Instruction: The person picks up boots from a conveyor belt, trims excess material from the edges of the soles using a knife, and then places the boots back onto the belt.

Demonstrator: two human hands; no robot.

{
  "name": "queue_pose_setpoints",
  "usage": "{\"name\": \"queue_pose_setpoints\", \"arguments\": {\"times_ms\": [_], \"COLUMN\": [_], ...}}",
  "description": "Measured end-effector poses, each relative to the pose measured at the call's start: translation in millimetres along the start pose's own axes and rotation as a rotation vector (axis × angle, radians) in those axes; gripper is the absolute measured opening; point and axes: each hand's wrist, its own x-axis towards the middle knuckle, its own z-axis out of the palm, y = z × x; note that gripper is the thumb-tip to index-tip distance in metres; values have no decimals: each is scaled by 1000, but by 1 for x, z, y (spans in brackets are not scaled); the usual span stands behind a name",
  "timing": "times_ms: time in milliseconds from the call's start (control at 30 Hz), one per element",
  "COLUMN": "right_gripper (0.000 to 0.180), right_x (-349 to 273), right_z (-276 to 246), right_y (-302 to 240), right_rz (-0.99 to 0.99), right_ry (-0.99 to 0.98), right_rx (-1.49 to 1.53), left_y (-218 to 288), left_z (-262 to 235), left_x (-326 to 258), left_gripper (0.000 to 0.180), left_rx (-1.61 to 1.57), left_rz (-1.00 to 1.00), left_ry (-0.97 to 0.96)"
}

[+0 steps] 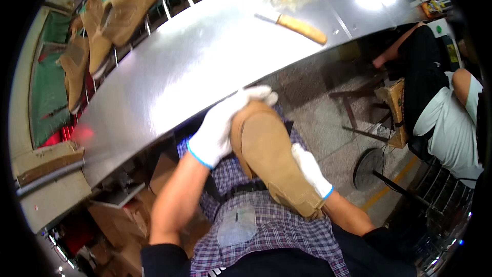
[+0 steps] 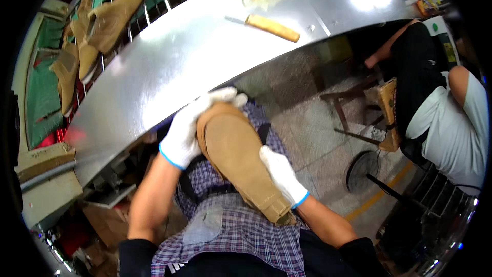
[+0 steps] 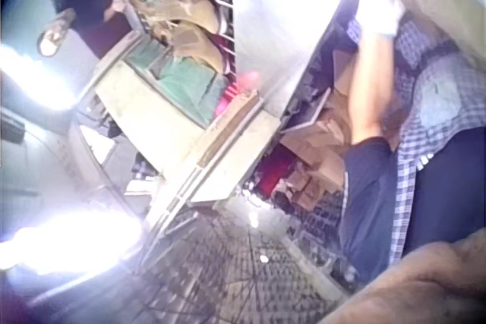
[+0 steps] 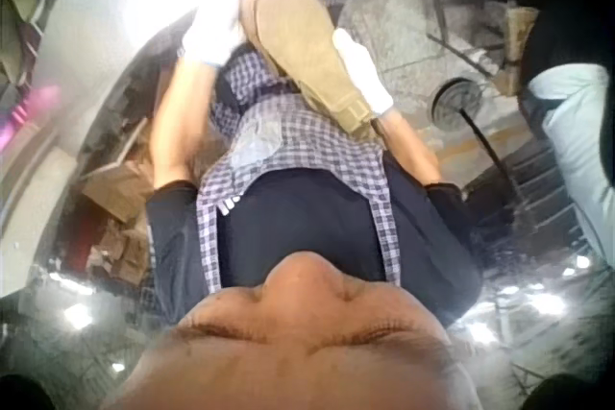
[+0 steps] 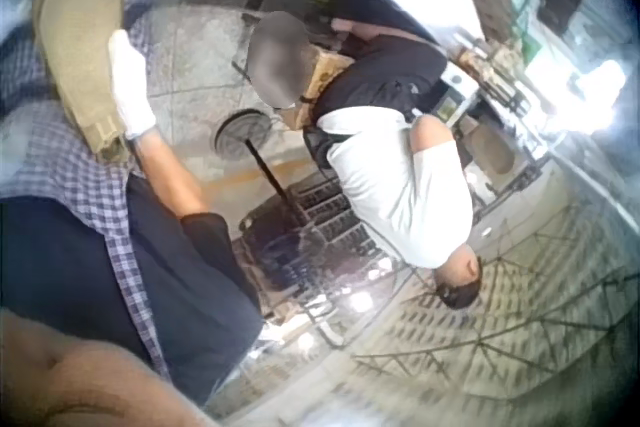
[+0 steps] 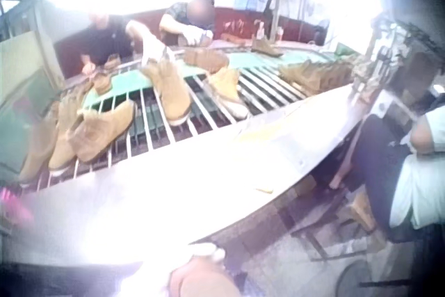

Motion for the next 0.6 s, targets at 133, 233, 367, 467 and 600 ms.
{"name": "queue_pose_setpoints", "arguments": {"times_ms": [133,233,367,467,600], "right_gripper": [43,41,39,42,49], "right_x": [-4,-6,-4,8,-4], "right_z": [8,24,64,96,151], "right_y": [-15,-44,-82,-86,-45], "right_rz": [-196,-309,-603,-800,-566], "right_ry": [-53,-113,-243,-292,-380], "right_rx": [-217,-344,-409,-378,-18], "left_y": [-2,21,86,150,172], "left_z": [-7,0,11,39,30], "left_x": [-8,-22,-43,-68,-99], "left_gripper": [71,77,72,65,64], "left_rx": [-87,10,174,371,352], "left_rz": [68,134,275,308,257], "left_ry": [-23,-53,-98,-113,-135]}}
